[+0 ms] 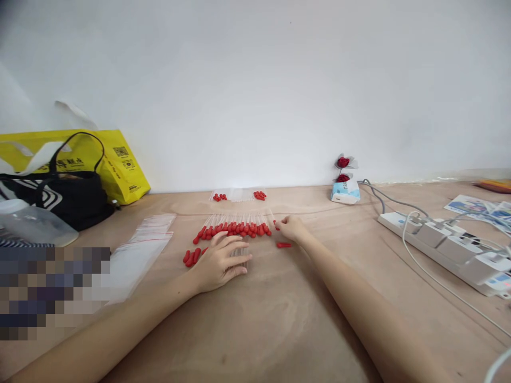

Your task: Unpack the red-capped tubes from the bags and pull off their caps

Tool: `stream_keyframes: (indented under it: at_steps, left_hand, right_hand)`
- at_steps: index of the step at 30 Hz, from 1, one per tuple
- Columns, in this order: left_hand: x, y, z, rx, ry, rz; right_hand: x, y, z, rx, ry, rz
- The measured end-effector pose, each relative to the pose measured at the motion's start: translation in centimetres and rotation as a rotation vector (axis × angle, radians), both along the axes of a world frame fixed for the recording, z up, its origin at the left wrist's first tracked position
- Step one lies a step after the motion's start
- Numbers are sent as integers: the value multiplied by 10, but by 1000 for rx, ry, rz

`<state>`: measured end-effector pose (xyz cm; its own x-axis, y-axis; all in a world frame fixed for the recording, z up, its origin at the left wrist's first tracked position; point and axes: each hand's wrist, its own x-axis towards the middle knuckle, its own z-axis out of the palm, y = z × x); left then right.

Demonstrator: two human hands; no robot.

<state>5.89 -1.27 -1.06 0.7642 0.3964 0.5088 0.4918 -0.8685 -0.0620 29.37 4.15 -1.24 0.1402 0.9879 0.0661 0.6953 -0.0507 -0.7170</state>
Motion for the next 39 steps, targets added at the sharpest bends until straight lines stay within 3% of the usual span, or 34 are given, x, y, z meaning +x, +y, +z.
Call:
stream_keyframes:
  at_steps: [4, 8, 13, 17, 24, 39]
  left_hand:
    - [-9, -4, 4, 58, -166, 112]
    - [-24, -11, 4, 196, -308, 257]
    - [-36, -25, 2, 341, -180, 258]
    - [-34, -33, 2, 339, -69, 184]
    - [-25, -33, 2, 334, -15, 196]
    - [-24, -37, 0, 349, -73, 196]
  right_hand:
    - [-3, -27, 6, 165, 10, 83]
    - [-20, -65, 0, 590, -265, 375]
    - [-44, -91, -10, 798, -454, 575]
    - [-53, -95, -13, 847, -446, 583]
    - [-58, -94, -14, 810, -476, 526]
    - [-55, -97, -14, 870, -443, 554]
